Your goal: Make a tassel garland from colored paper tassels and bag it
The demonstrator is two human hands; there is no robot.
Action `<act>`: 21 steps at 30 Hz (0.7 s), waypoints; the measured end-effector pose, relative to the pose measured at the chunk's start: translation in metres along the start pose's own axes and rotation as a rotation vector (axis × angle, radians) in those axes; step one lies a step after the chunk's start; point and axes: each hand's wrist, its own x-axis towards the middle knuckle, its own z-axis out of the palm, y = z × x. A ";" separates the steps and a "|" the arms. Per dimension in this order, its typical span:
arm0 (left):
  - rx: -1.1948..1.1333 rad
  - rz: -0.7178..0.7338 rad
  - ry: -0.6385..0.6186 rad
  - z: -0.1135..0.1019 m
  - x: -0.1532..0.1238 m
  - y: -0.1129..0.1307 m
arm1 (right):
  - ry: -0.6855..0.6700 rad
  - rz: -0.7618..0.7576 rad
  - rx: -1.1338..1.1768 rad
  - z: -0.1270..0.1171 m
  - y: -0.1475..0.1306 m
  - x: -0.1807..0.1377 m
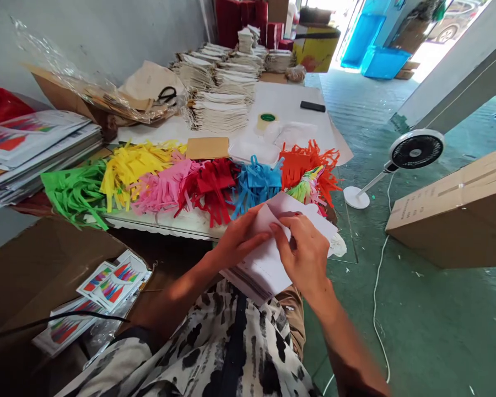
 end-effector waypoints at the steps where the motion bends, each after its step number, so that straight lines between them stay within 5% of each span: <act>1: -0.005 -0.003 -0.022 0.000 0.000 0.001 | -0.002 0.007 0.030 -0.001 0.000 0.002; 15: -0.190 -0.134 0.050 0.003 -0.009 0.019 | -0.072 -0.081 0.024 0.008 -0.002 0.026; 18: -0.279 -0.232 0.173 -0.004 -0.006 0.014 | 0.039 -0.060 -0.112 0.000 -0.005 0.024; 21: -0.303 -0.280 0.412 -0.016 0.000 0.006 | 0.054 0.135 -0.023 -0.006 -0.005 0.008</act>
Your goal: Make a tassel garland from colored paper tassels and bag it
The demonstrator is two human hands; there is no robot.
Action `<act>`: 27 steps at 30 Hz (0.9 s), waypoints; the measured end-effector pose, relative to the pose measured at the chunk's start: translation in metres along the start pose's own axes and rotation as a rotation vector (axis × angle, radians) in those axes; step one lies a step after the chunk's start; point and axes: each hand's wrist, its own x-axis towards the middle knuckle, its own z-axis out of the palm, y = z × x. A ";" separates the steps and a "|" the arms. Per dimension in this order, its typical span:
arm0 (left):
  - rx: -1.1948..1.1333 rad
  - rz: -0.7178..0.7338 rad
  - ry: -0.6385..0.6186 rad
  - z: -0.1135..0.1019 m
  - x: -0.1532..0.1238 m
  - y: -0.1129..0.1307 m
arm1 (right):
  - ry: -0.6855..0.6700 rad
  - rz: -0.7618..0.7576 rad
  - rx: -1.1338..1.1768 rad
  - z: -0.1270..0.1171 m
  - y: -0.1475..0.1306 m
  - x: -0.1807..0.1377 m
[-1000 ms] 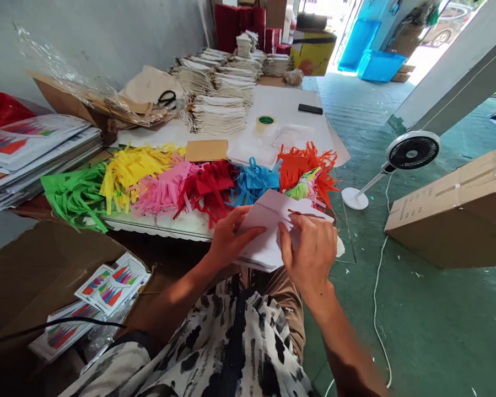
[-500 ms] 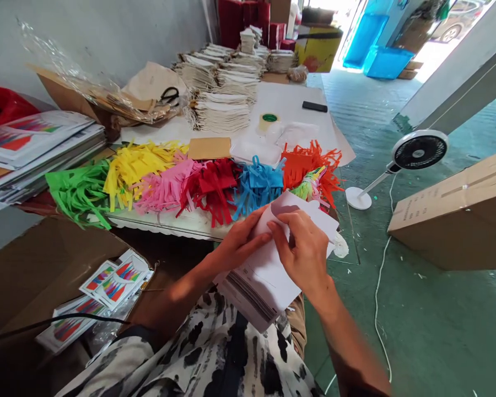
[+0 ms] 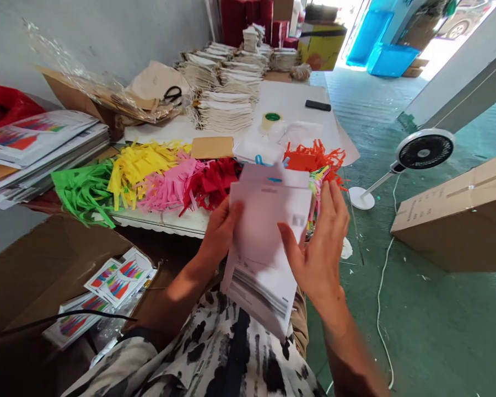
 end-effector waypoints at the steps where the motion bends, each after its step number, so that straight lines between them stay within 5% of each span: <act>1: -0.008 0.017 0.066 -0.004 0.004 0.000 | -0.052 0.082 0.097 0.000 0.003 -0.008; 6: -0.071 0.058 0.140 -0.010 0.017 0.004 | -0.471 0.422 0.610 0.014 0.024 -0.043; 8: -0.068 0.063 0.108 -0.008 0.018 0.006 | -0.509 0.471 0.645 0.018 0.029 -0.049; 12: -0.086 0.076 0.155 -0.008 0.027 0.002 | -0.220 0.448 0.466 0.013 0.023 -0.051; 17: -0.266 0.122 0.501 -0.029 0.064 -0.015 | 0.296 0.217 0.355 -0.006 0.001 -0.068; 27: -0.719 -0.362 0.620 -0.021 0.088 -0.041 | 0.053 0.219 0.380 0.027 -0.019 -0.069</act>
